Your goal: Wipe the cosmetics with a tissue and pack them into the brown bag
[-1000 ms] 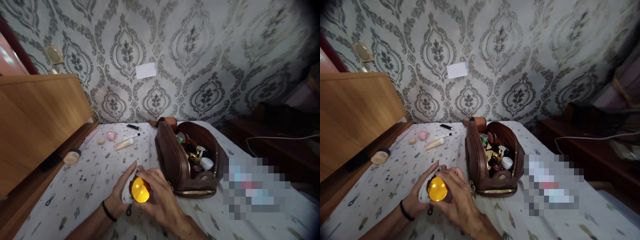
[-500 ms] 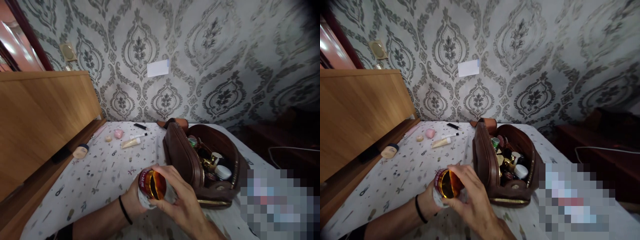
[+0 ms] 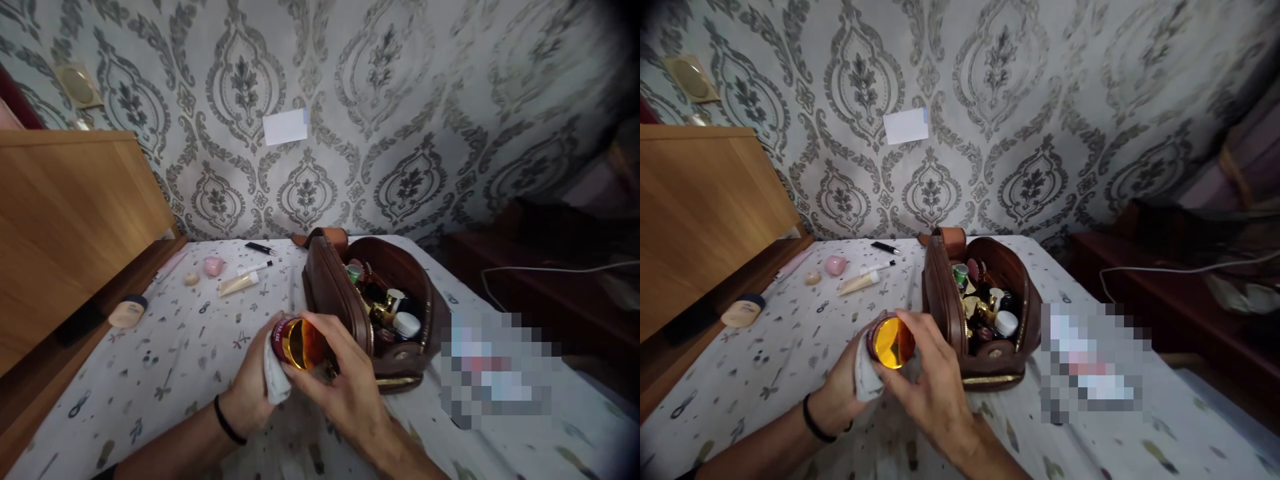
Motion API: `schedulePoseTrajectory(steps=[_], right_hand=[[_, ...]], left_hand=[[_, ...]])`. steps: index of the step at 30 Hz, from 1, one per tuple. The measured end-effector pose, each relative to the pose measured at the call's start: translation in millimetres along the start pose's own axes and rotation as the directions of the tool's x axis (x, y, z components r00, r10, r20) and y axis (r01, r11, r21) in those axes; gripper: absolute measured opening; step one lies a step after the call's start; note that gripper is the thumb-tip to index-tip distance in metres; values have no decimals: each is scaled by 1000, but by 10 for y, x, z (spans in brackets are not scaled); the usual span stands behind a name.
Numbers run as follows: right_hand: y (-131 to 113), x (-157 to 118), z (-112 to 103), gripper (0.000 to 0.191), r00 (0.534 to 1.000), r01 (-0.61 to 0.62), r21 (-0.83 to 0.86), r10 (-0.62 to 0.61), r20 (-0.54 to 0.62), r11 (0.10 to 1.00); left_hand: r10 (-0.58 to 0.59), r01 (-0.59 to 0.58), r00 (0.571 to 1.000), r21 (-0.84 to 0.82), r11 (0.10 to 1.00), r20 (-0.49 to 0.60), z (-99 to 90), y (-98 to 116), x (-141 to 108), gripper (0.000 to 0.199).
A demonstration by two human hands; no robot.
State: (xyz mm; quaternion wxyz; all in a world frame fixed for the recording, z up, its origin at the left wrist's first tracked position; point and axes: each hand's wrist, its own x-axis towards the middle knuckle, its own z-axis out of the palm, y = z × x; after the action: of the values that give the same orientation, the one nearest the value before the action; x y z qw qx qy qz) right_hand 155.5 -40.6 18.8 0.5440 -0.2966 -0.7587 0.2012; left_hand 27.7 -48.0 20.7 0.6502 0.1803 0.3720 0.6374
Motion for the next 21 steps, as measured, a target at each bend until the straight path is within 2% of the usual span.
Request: schedulePoseTrajectory(steps=[3,4,6,7,9,11,12,13,14,15,16,18,19,21], right_hand=[[-3,-45,18,55,1000,-18,-44,19,19,999],[-7,-56,23,56,999,-29,-66,30,23,997],[-23,-67,36,56,998,-47,-103,50,27,994],[-35,-68,44,55,998,-51,-112,55,36,992],[-61,-66,61,57,995,-58,-109,66,69,992],[-81,-68,76,59,992,-84,-85,91,88,993],[-86,-75,82,60,990,-103,-68,109,91,992],[-86,-86,86,62,987,-126,-50,130,92,991],[-81,-100,88,65,984,-148,-30,150,97,989],[-74,-116,90,68,980,-169,-10,169,109,986],[-66,-133,91,72,974,-189,9,186,128,982],[-53,-161,93,78,962,-227,50,216,167,973],[-51,-170,95,78,958,-240,77,223,180,968],[-59,-174,98,76,953,-251,146,218,210,957]], left_hand=[[181,-168,980,134,977,-86,-4,107,-9,30],[273,-246,958,233,941,-89,-1,160,-32,29],[432,-367,901,469,804,-34,13,271,-104,28],[485,-409,874,578,706,25,22,321,-147,27],[523,-501,820,732,461,232,38,391,-225,20],[473,-620,741,756,210,476,48,411,-273,22],[432,-665,702,738,113,567,49,406,-283,27],[397,-687,680,724,53,616,49,395,-285,32],[374,-682,688,730,39,622,48,383,-281,36],[354,-649,726,757,72,589,45,374,-272,38],[330,-595,782,791,144,529,42,371,-260,41],[255,-454,888,817,355,382,28,388,-233,40],[206,-380,925,798,467,320,15,406,-219,37],[78,-218,971,708,672,224,-31,444,-191,36]])
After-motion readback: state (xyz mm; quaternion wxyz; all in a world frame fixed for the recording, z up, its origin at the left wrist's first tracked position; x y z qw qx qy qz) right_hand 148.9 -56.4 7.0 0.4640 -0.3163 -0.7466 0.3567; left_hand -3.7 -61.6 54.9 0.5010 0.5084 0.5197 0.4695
